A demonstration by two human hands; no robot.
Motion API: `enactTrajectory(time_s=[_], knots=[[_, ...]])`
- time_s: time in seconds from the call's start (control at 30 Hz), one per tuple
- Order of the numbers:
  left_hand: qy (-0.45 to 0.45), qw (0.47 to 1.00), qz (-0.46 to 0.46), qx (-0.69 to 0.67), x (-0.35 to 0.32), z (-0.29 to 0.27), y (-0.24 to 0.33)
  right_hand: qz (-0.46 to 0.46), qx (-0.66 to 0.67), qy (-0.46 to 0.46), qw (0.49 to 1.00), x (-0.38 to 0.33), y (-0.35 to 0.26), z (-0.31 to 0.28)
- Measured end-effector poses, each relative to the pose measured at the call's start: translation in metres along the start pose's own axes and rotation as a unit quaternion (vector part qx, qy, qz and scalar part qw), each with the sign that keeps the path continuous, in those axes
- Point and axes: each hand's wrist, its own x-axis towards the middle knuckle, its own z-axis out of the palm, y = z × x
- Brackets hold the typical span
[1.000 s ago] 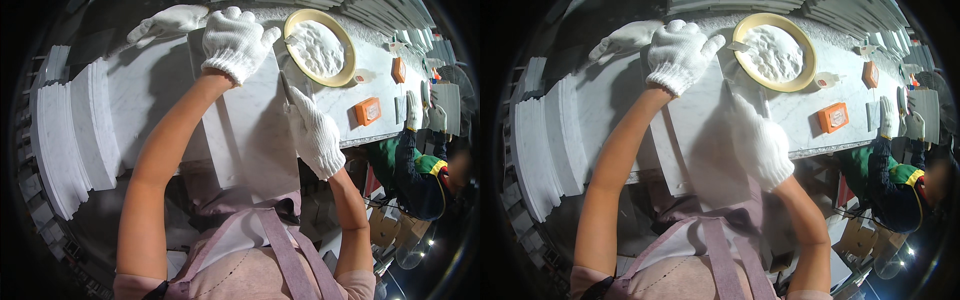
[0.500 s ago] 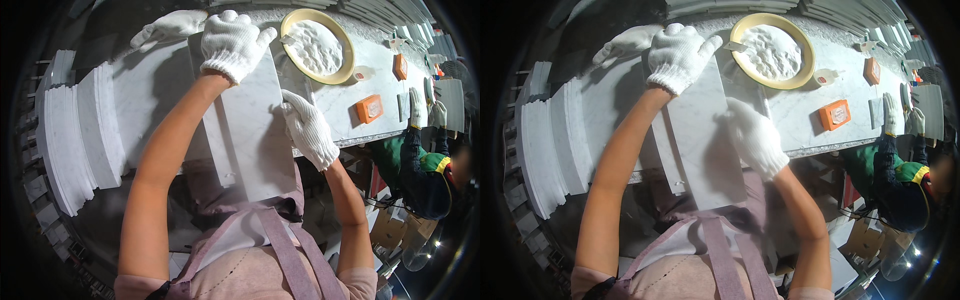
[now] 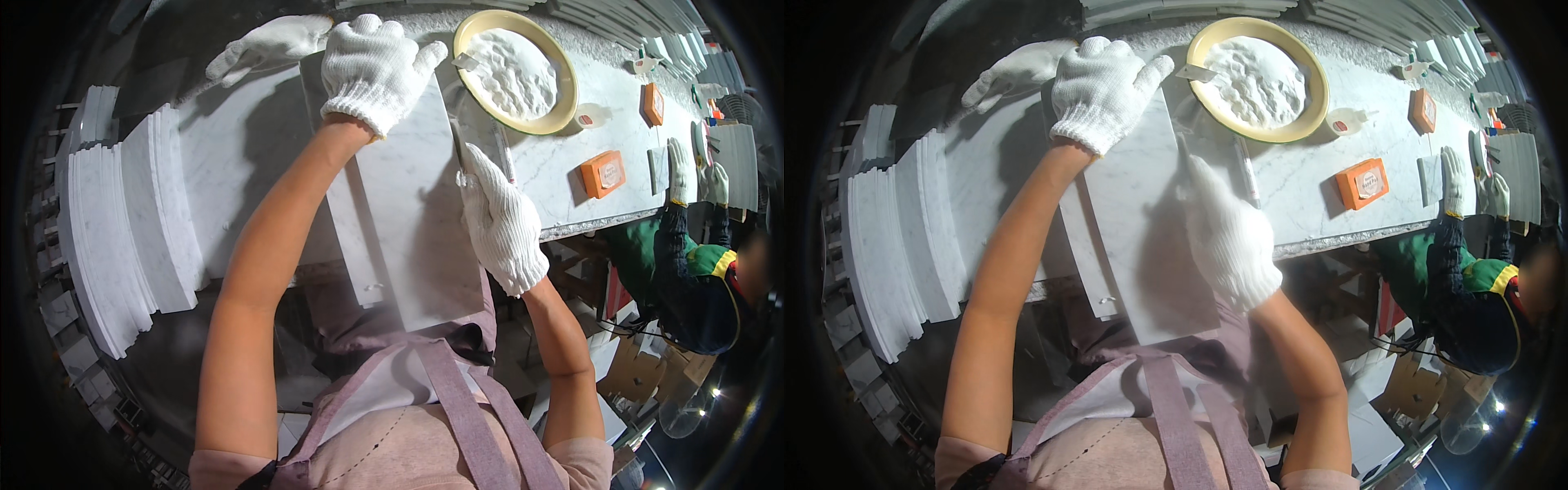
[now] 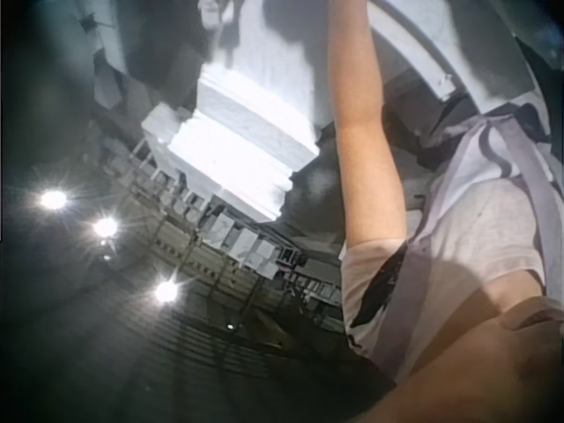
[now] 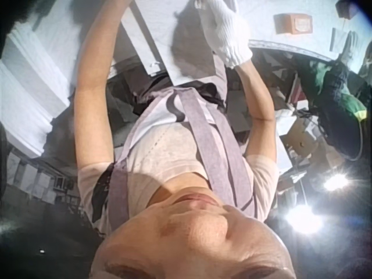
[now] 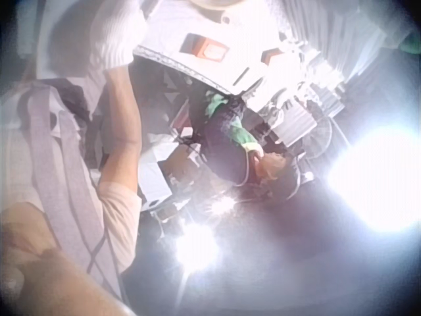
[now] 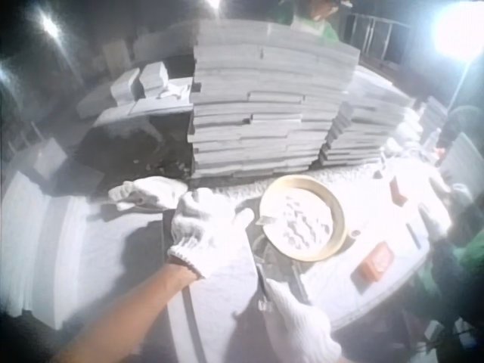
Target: The person applies a white paste to a rectangular stone slab using a small bottle and a metal spatula, then spreads and smooths the paste across the surface. They flip the slab and repeat the application and smoothing on the other side, then use an orange block to rub the surface. The person continues to apply paste and smooth it with the spatula on the slab's edges and faces.
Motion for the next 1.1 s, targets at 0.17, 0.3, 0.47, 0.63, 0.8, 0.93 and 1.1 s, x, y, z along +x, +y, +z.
enactTrajectory(time_s=[0.17, 0.3, 0.47, 0.63, 0.8, 0.93, 1.1], knots=[[0.009, 1.0, -0.005, 0.004, -0.002, 0.0, 0.002, 0.046, 0.047, -0.118, 0.991, 0.014, 0.001, -0.009], [-0.02, 0.999, -0.04, 0.0, 0.0, -0.001, 0.005, 0.133, 0.104, -0.184, 0.968, 0.017, 0.007, -0.012], [0.015, 1.0, -0.023, -0.007, -0.002, -0.008, 0.003, 0.202, 0.322, -0.119, 0.917, -0.003, 0.011, -0.015], [-0.007, 1.0, -0.02, -0.01, 0.0, 0.0, 0.001, 0.315, 0.446, -0.086, 0.834, -0.032, 0.025, -0.035], [0.017, 1.0, -0.004, -0.011, 0.0, 0.002, 0.001, 0.307, 0.549, -0.058, 0.775, -0.046, 0.03, -0.027], [0.015, 0.999, -0.026, -0.011, -0.001, -0.003, 0.003, 0.286, 0.552, -0.047, 0.782, -0.05, 0.032, -0.017], [-0.026, 0.999, -0.029, -0.011, 0.001, -0.006, 0.004, 0.258, 0.519, -0.021, 0.815, -0.05, 0.036, -0.018]])
